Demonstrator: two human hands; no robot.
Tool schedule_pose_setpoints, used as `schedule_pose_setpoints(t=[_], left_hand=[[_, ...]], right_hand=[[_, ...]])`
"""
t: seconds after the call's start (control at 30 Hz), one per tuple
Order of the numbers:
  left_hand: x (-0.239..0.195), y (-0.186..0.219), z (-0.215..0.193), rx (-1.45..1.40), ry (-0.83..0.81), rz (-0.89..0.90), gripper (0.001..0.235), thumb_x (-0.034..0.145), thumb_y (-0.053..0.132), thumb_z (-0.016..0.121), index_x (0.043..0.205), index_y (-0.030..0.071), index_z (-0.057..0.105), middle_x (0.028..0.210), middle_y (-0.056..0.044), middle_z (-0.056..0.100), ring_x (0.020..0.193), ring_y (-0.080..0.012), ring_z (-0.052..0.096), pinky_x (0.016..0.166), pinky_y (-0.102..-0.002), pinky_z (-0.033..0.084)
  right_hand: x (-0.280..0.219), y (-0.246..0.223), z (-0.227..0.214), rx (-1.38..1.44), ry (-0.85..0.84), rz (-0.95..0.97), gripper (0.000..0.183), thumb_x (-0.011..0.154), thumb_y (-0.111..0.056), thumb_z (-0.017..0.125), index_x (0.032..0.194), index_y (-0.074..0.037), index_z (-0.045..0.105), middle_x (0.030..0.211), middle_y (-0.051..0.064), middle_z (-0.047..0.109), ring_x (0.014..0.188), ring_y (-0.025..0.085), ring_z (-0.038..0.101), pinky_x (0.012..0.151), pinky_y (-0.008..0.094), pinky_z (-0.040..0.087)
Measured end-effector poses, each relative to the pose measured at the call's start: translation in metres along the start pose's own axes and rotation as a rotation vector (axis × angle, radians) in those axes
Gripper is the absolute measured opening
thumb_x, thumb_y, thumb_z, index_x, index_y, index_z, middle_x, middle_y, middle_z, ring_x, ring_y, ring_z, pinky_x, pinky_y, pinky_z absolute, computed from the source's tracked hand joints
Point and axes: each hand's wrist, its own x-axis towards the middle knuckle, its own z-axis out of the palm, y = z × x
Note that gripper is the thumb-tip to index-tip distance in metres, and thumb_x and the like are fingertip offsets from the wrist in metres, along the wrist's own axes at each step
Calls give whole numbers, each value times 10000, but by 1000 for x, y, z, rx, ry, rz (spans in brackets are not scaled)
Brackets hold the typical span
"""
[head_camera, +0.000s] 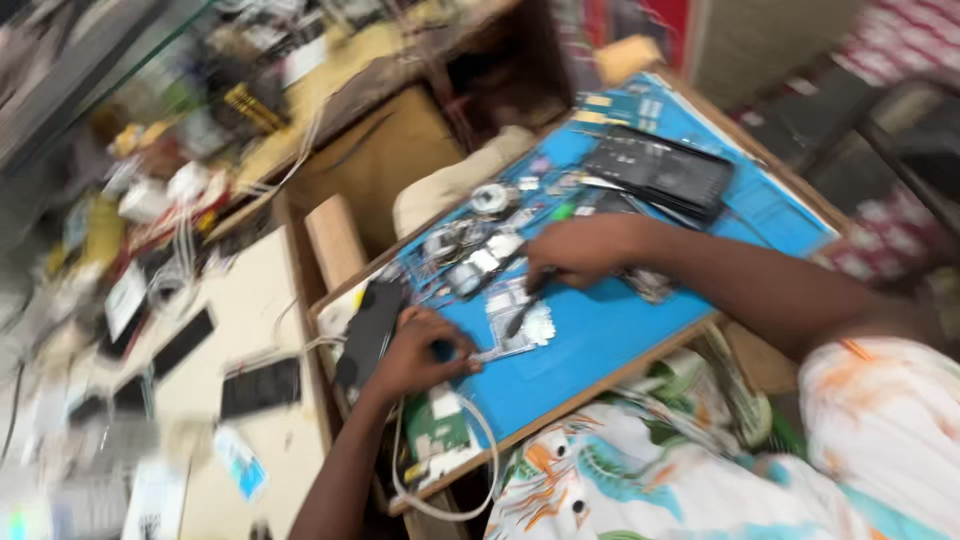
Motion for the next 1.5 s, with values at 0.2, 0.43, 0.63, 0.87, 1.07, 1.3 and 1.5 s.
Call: schedule_pose_setpoints(t=[0.2, 0.43, 0.63, 0.87, 1.07, 1.3, 1.5], left_hand=[[-7, -3, 3, -9, 27, 13, 295, 728, 462, 889, 906, 240, 811, 804, 98, 725, 930, -122, 630, 1019, -392, 298], [-9, -2, 6, -54, 18, 27, 343, 734, 515, 862, 922, 237, 798, 807, 113, 730, 870, -100, 660, 994, -390, 317], [-3, -6, 6, -109, -8, 61, 357, 725, 474, 881, 910, 185, 783, 794, 84, 738, 827, -101, 711, 1003, -382, 313], [-2, -6, -5, -137, -23, 22, 370, 730, 464, 884, 924, 166, 784, 805, 59, 750, 819, -99, 707, 967, -359, 348], [-7, -6, 2, -99, 2, 44, 360, 732, 454, 887, 929, 166, 795, 794, 55, 746, 845, -133, 657, 968, -370, 330], [-4, -4, -1, -95, 25, 59, 335, 762, 480, 855, 929, 198, 787, 824, 99, 739, 900, -101, 656, 1004, -356, 347], [-9, -7, 7, -83, 5, 76, 305, 790, 478, 837, 914, 207, 777, 833, 117, 719, 916, -94, 663, 1028, -374, 325]], right_hand=[[-2, -34, -22, -102, -83, 54, 537, 753, -38, 683, 1262, -200, 738, 1133, 77, 682, 1091, 305, 628, 970, 432, 494], [-5, -68, -36, -150, -138, 186, 447, 823, -118, 686, 1255, -226, 731, 1124, 27, 698, 1087, 262, 663, 954, 411, 528], [-4, -70, -34, -140, -176, 235, 448, 838, -151, 692, 1274, -249, 727, 1170, 0, 700, 1088, 240, 665, 953, 406, 532], [7, -54, -32, -131, -129, 230, 440, 846, -145, 654, 1273, -232, 720, 1182, 7, 710, 1101, 247, 670, 970, 405, 532], [1, -46, -23, -179, -150, 246, 448, 844, -130, 668, 1279, -229, 698, 1153, 13, 718, 1127, 257, 664, 1006, 403, 522], [2, -58, -49, -9, -51, 299, 665, 782, -24, 585, 1415, -224, 604, 1210, 90, 685, 1115, 303, 650, 988, 448, 502], [-3, -65, -40, -35, -205, 342, 422, 875, -339, 731, 1294, -290, 709, 1110, 23, 725, 1062, 227, 687, 965, 388, 541]])
